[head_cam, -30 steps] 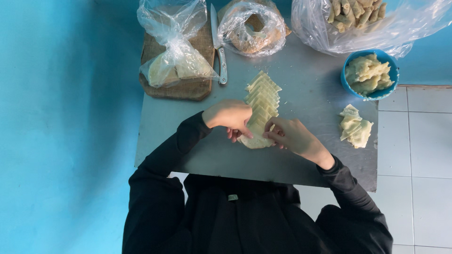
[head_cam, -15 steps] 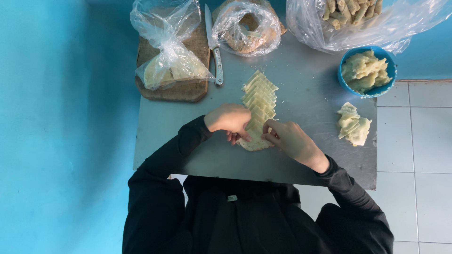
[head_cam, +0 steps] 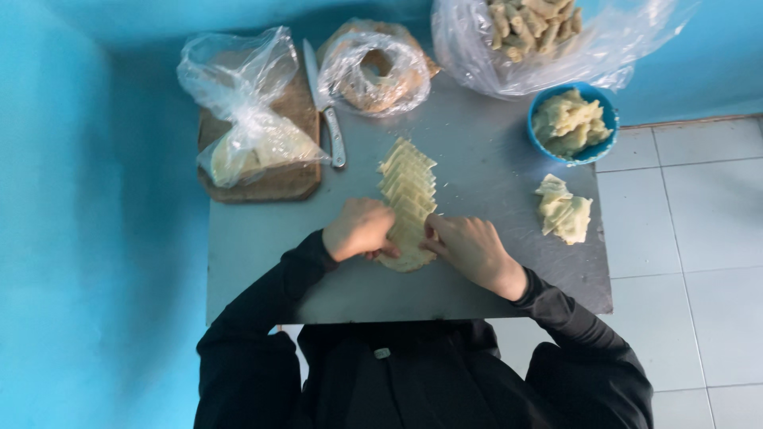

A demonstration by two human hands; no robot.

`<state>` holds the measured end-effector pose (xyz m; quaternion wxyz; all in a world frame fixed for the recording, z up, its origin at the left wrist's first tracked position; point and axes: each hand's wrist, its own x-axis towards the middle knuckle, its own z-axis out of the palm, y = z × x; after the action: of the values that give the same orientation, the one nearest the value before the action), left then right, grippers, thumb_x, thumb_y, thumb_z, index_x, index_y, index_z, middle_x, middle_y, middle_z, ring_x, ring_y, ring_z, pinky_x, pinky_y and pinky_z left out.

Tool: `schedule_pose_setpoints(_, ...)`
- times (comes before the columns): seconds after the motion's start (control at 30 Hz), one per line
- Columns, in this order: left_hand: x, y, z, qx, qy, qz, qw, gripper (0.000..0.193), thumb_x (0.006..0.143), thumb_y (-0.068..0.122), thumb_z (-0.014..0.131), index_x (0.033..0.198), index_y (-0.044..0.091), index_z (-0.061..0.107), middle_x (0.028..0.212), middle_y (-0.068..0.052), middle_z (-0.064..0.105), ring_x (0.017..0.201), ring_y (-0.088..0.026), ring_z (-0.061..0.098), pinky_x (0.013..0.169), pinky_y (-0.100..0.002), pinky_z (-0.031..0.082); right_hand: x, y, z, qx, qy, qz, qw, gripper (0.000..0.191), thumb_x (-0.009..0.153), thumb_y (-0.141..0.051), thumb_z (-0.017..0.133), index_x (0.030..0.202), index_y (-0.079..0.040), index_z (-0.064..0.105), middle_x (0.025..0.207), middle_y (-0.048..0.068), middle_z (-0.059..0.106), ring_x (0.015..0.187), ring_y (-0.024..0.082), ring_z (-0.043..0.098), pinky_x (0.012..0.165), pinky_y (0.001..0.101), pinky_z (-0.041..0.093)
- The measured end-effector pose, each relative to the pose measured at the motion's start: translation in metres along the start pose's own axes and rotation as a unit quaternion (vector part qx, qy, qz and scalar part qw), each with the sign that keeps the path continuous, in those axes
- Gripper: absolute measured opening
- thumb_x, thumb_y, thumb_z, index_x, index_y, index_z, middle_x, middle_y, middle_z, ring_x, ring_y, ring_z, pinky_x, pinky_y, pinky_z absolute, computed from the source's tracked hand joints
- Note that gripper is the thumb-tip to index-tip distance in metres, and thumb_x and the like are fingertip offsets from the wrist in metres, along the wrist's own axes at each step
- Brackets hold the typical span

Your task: The person stacks thin dough wrappers in an overlapping diamond pattern on a metal table, spooning filling from a blue bowl onto the stacked wrappers, then folds the wrappers over the filling by hand to form a filled pastry.

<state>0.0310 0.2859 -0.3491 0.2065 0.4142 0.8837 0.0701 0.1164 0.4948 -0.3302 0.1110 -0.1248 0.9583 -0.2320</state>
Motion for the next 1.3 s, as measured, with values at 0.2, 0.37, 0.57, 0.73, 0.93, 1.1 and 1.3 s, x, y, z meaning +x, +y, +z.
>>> schedule_pose_setpoints(0.2,-0.024,0.009,0.006,-0.031,0.255,0.106,0.961,0.05,0.07,0.033,0.081,0.105,0.0,0.066,0.084,-0.013,0.065,0.079,-0.035,0.065,0.063,-0.049,0.05,-0.003,0.028,-0.053,0.035,0.107,0.036,0.993,0.024,0.091,-0.032,0.072,0.104,-0.013,0.067,0.075,0.005,0.071,0.066,0.027,0.07,0.059,0.0412,0.053)
schedule_pose_setpoints(0.37,-0.029,0.019,-0.004,-0.005,0.172,0.04,0.984,0.022,0.086,0.027,0.073,0.089,0.008,0.064,0.085,-0.007,0.065,0.083,-0.028,0.067,0.064,-0.044,0.053,-0.004,0.068,-0.113,-0.132,0.338,0.103,0.926,0.028,0.096,-0.01,0.065,0.122,-0.016,0.072,0.096,0.009,0.063,0.088,0.03,0.063,0.072,0.0409,0.052)
schedule_pose_setpoints(0.57,-0.031,0.003,-0.012,-0.004,0.247,0.093,0.964,0.025,0.089,0.03,0.073,0.079,0.009,0.065,0.078,-0.005,0.062,0.076,-0.024,0.064,0.063,-0.038,0.053,0.021,0.09,-0.115,-0.316,0.341,0.11,0.879,0.054,0.087,0.001,0.063,0.131,-0.027,0.075,0.112,0.01,0.051,0.102,0.028,0.05,0.083,0.0376,0.046)
schedule_pose_setpoints(0.73,-0.028,-0.01,-0.01,0.0,0.312,0.128,0.941,0.029,0.092,0.029,0.075,0.074,0.009,0.063,0.072,-0.004,0.058,0.068,-0.021,0.061,0.058,-0.036,0.049,0.042,0.103,-0.099,-0.4,0.339,0.102,0.845,0.048,0.083,-0.006,0.066,0.126,-0.024,0.075,0.117,0.006,0.053,0.106,0.024,0.05,0.085,0.0351,0.043)
schedule_pose_setpoints(0.93,-0.027,-0.018,0.0,-0.011,0.351,0.155,0.923,0.031,0.093,0.028,0.075,0.073,0.009,0.062,0.069,-0.002,0.056,0.06,-0.019,0.057,0.054,-0.034,0.045,0.053,0.11,-0.084,-0.409,0.334,0.099,0.843,0.038,0.082,-0.011,0.068,0.117,-0.022,0.076,0.118,0.004,0.055,0.109,0.024,0.05,0.09,0.0348,0.045)
schedule_pose_setpoints(1.1,-0.026,-0.022,0.007,-0.016,0.356,0.163,0.92,0.032,0.093,0.028,0.075,0.07,0.009,0.062,0.067,-0.002,0.056,0.058,-0.018,0.056,0.053,-0.034,0.044,0.052,0.111,-0.084,-0.367,0.344,0.08,0.861,0.035,0.08,-0.011,0.068,0.111,-0.023,0.078,0.115,0.003,0.055,0.11,0.024,0.049,0.091,0.0355,0.044)
schedule_pose_setpoints(1.3,-0.024,-0.023,0.011,-0.037,0.338,0.169,0.925,0.029,0.094,0.027,0.075,0.074,0.009,0.065,0.069,-0.001,0.058,0.058,-0.016,0.056,0.052,-0.032,0.044,0.049,0.112,-0.083,-0.337,0.347,0.072,0.872,0.029,0.077,-0.008,0.069,0.099,-0.022,0.082,0.112,0.003,0.052,0.105,0.026,0.047,0.092,0.0357,0.044)
